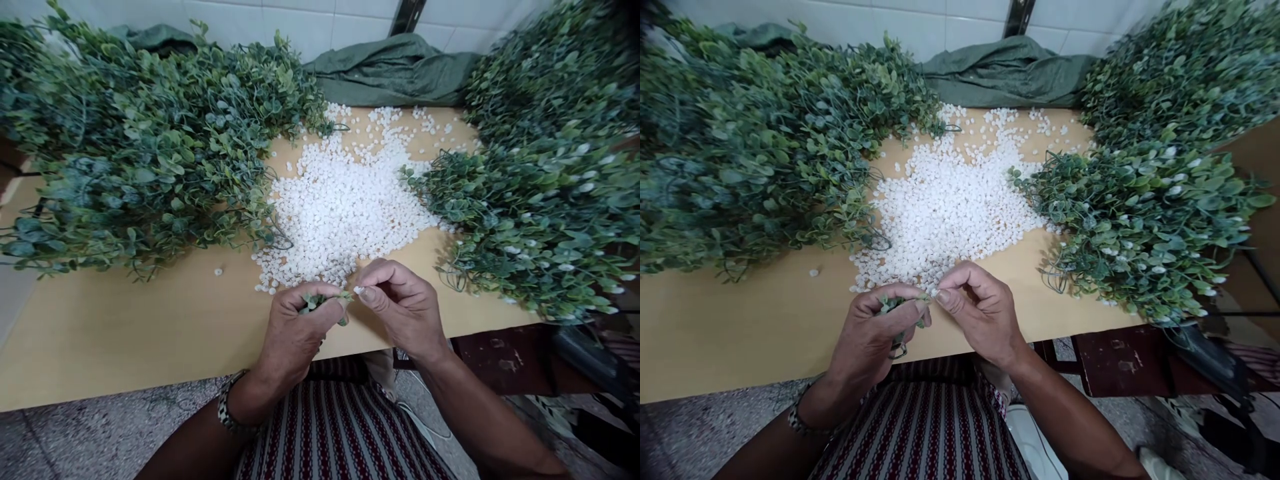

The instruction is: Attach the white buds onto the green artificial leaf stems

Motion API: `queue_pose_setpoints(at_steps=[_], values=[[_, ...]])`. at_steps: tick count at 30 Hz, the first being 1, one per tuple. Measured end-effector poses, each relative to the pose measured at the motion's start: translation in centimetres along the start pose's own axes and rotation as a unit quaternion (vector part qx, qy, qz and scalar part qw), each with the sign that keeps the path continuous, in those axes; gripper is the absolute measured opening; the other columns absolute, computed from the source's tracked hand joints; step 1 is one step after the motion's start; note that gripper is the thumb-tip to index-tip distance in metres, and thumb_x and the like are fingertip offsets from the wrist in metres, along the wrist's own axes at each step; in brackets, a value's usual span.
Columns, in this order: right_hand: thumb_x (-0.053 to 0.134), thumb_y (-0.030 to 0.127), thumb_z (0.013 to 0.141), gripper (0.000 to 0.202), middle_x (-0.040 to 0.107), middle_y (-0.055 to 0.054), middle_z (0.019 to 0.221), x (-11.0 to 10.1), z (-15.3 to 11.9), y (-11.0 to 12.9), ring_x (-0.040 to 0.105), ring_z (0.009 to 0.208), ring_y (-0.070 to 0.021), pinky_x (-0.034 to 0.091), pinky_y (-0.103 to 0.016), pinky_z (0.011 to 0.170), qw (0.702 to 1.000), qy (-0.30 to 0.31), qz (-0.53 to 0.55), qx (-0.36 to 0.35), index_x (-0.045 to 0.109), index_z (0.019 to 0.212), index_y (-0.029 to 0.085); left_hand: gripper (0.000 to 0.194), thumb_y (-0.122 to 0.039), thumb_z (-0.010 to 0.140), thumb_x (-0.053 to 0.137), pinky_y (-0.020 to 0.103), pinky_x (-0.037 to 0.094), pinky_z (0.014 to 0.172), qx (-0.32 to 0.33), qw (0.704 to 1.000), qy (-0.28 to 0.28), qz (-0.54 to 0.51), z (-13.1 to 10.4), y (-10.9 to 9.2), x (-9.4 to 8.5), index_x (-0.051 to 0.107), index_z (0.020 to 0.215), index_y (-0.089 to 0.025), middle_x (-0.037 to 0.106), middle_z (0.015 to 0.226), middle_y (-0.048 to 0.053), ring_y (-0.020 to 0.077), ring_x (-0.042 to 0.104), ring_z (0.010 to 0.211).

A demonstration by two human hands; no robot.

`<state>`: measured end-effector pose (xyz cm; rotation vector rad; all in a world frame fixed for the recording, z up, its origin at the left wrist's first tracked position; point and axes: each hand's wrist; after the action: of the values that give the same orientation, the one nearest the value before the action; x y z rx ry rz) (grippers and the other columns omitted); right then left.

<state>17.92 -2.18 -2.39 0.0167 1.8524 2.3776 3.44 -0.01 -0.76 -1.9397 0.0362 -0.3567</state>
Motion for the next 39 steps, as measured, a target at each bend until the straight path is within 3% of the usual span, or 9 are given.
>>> queue_pose_setpoints(at_steps=[8, 15, 26, 31, 39], values=[[0.066, 0.028, 0.081, 0.011, 0.061, 0.0, 0.074, 0.7, -0.6, -1.0, 0.055, 0.068, -0.0124, 0.046, -0.026, 0.063, 0.994, -0.018, 0.105, 0.04, 0.061, 0.076, 0.021, 0.007, -0.015, 0.06, 0.064, 0.019, 0.025, 0.037, 0.032, 0.999, -0.021, -0.013, 0.1, -0.1, 0.5, 0.067, 0.054, -0.018, 0.052, 0.043, -0.005, 0.0055, 0.035, 0.039], [0.069, 0.034, 0.078, 0.015, 0.062, -0.001, 0.072, 1.0, -0.9, -1.2, 0.054, 0.067, -0.0131, 0.045, -0.026, 0.061, 0.989, -0.049, 0.115, 0.074, 0.063, 0.074, 0.02, 0.009, -0.013, 0.059, 0.06, 0.019, 0.026, 0.037, 0.05, 0.998, -0.033, -0.013, 0.1, 0.0, 0.9, 0.064, 0.052, -0.018, 0.048, 0.042, -0.006, 0.0053, 0.035, 0.038], [0.067, 0.026, 0.081, 0.005, 0.063, 0.002, 0.076, 1.6, -1.2, -1.9, 0.055, 0.071, -0.0109, 0.044, -0.023, 0.066, 0.983, -0.063, 0.159, 0.072, 0.065, 0.078, 0.023, 0.009, -0.013, 0.058, 0.055, 0.018, 0.024, 0.037, 0.076, 0.996, -0.047, 0.005, 0.3, 0.0, 1.0, 0.06, 0.051, -0.017, 0.046, 0.041, -0.007, 0.0048, 0.033, 0.038], [0.065, 0.023, 0.082, 0.003, 0.063, 0.003, 0.076, 1.8, -1.4, -1.8, 0.056, 0.071, -0.0102, 0.045, -0.022, 0.067, 0.99, -0.081, 0.113, 0.038, 0.064, 0.079, 0.024, 0.01, -0.014, 0.059, 0.054, 0.018, 0.023, 0.036, 0.098, 0.993, -0.057, 0.022, 0.3, 0.2, 1.1, 0.058, 0.05, -0.017, 0.044, 0.041, -0.008, 0.0046, 0.031, 0.038], [0.06, 0.011, 0.083, 0.009, 0.064, -0.001, 0.078, 2.2, -1.5, -0.8, 0.06, 0.075, -0.0122, 0.05, -0.025, 0.069, 0.989, -0.122, -0.031, -0.08, 0.062, 0.083, 0.02, 0.011, -0.011, 0.059, 0.053, 0.017, 0.025, 0.037, 0.166, 0.983, -0.071, 0.045, 0.2, 0.4, 1.2, 0.058, 0.051, -0.016, 0.042, 0.043, -0.008, 0.0045, 0.03, 0.04]])
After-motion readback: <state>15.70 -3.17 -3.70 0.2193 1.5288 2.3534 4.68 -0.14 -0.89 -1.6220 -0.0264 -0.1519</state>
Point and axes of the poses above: each hand's wrist, its own z-axis towards the middle knuckle, its own x-axis out of the palm, y = z × x
